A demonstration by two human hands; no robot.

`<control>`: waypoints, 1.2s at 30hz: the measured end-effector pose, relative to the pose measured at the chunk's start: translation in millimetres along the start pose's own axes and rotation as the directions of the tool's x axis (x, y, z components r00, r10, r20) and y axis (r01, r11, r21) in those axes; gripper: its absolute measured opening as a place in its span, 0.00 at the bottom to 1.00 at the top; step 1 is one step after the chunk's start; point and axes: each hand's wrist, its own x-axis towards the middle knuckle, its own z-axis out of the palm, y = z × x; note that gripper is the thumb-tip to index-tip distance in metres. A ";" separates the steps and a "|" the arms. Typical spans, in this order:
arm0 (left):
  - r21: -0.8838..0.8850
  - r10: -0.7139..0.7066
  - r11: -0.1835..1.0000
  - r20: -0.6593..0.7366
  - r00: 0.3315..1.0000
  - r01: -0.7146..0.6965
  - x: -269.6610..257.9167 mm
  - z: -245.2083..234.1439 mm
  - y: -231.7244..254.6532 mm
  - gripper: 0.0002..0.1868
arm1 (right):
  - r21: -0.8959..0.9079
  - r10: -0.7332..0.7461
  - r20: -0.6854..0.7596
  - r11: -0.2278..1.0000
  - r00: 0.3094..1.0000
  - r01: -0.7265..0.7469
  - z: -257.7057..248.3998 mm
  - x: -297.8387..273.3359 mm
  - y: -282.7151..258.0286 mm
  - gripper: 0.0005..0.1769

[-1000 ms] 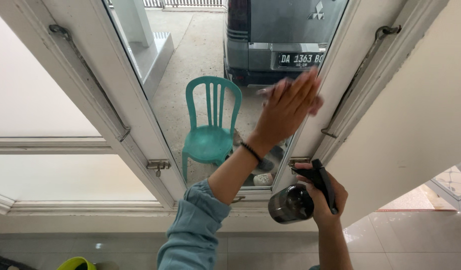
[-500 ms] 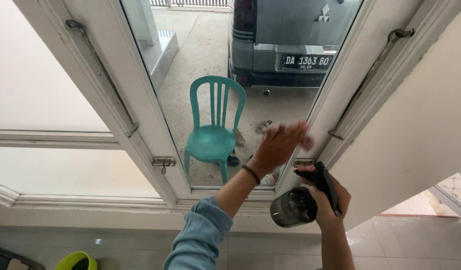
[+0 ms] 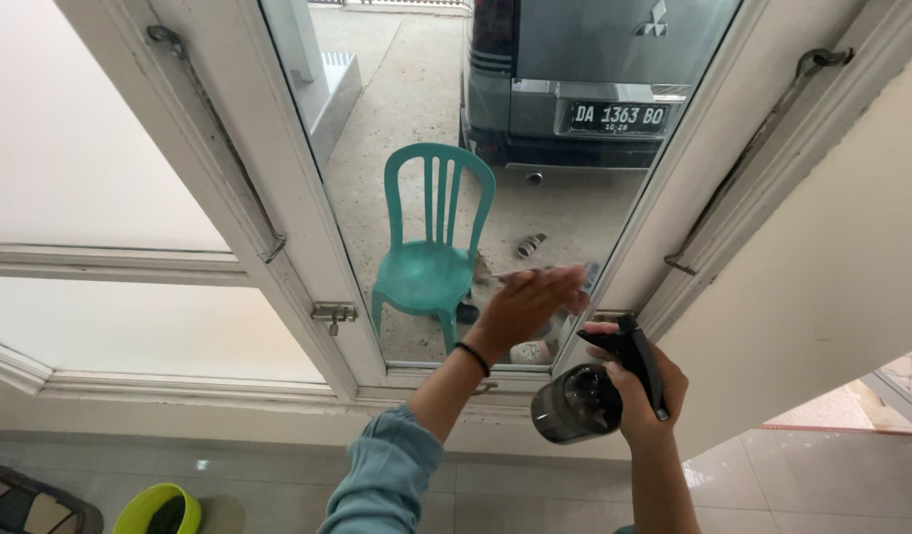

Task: The person cleans a glass door by spraying liquid from a bottle and wiping the surface with a cloth.

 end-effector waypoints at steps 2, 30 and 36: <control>0.011 -0.177 0.984 0.046 0.983 0.177 -13.7 9.5 -22.8 0.23 | 0.004 -0.009 0.004 1.000 1.000 0.009 3.0 3.1 -0.6 0.23; -0.275 -0.696 0.703 -0.078 0.714 0.655 -55.7 -6.8 -16.9 0.12 | -0.081 -0.002 -0.045 0.997 0.999 -0.002 -15.3 -8.3 -6.4 0.22; -0.109 -0.839 0.544 -0.056 0.541 0.832 -113.0 -42.4 -86.3 0.31 | 0.026 0.046 0.045 0.999 0.998 -0.047 10.1 -13.4 9.5 0.22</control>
